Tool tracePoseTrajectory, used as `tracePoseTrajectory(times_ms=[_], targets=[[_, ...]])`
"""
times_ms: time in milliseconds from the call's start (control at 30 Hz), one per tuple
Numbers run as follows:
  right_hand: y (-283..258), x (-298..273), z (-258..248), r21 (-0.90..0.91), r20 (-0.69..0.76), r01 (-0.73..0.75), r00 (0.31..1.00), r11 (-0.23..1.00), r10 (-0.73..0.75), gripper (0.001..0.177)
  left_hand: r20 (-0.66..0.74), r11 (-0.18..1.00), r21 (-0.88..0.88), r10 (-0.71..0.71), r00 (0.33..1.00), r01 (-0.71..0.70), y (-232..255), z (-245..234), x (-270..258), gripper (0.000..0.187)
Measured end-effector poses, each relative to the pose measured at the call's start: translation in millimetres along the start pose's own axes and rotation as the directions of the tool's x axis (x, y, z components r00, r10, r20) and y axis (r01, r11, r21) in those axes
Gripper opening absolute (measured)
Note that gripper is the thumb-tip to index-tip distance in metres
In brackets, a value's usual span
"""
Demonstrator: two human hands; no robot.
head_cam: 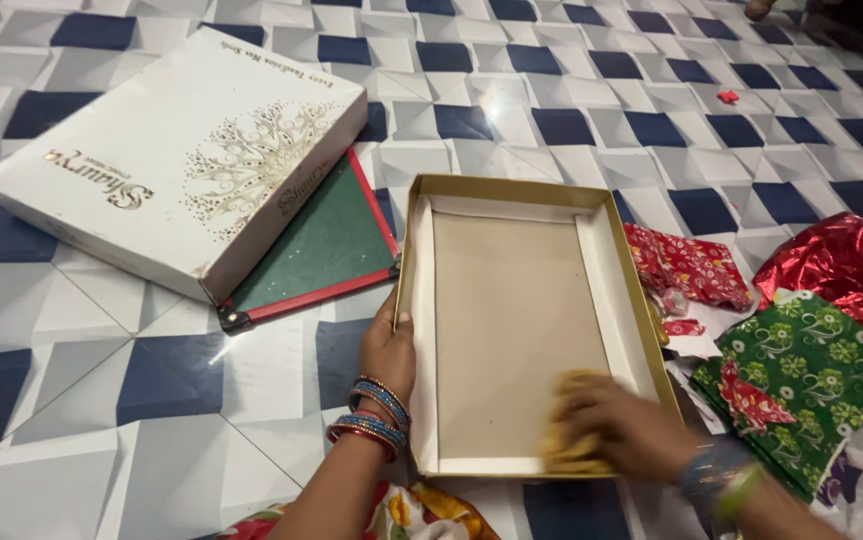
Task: The person opens a gift box and removes a plastic bag containing wrapping paper, ribbons, and tags. They then use a yellow cloth to wipe the inside of the empty box repeatedly.
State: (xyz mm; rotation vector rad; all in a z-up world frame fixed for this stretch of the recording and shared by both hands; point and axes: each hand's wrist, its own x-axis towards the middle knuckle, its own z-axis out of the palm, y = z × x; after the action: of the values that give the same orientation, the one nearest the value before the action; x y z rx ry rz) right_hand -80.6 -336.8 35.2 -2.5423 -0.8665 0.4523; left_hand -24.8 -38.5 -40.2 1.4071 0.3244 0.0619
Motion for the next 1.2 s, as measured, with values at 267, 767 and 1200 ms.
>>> tracePoseTrajectory(times_ms=[267, 767, 1200], targets=[[-48.9, 29.9, 26.6, 0.035, 0.018, -0.304, 0.953, 0.952, 0.304, 0.026, 0.023, 0.996, 0.045, 0.07, 0.997, -0.071, -2.4, 9.4, 2.7, 0.051], [12.7, -6.1, -14.2, -0.016, 0.125, -0.249, 0.96, 0.968, 0.249, 0.034, 0.089, 0.998, 0.024, 0.061, 0.994, -0.064, -6.3, 1.9, 7.8, 0.053], [-32.4, 204.6, 31.9, 0.51, -0.449, -0.158, 0.789, 0.845, 0.419, 0.026, 0.234, 0.984, -0.178, 0.031, 0.972, 0.012, -25.5, -0.6, 27.0, 0.057]])
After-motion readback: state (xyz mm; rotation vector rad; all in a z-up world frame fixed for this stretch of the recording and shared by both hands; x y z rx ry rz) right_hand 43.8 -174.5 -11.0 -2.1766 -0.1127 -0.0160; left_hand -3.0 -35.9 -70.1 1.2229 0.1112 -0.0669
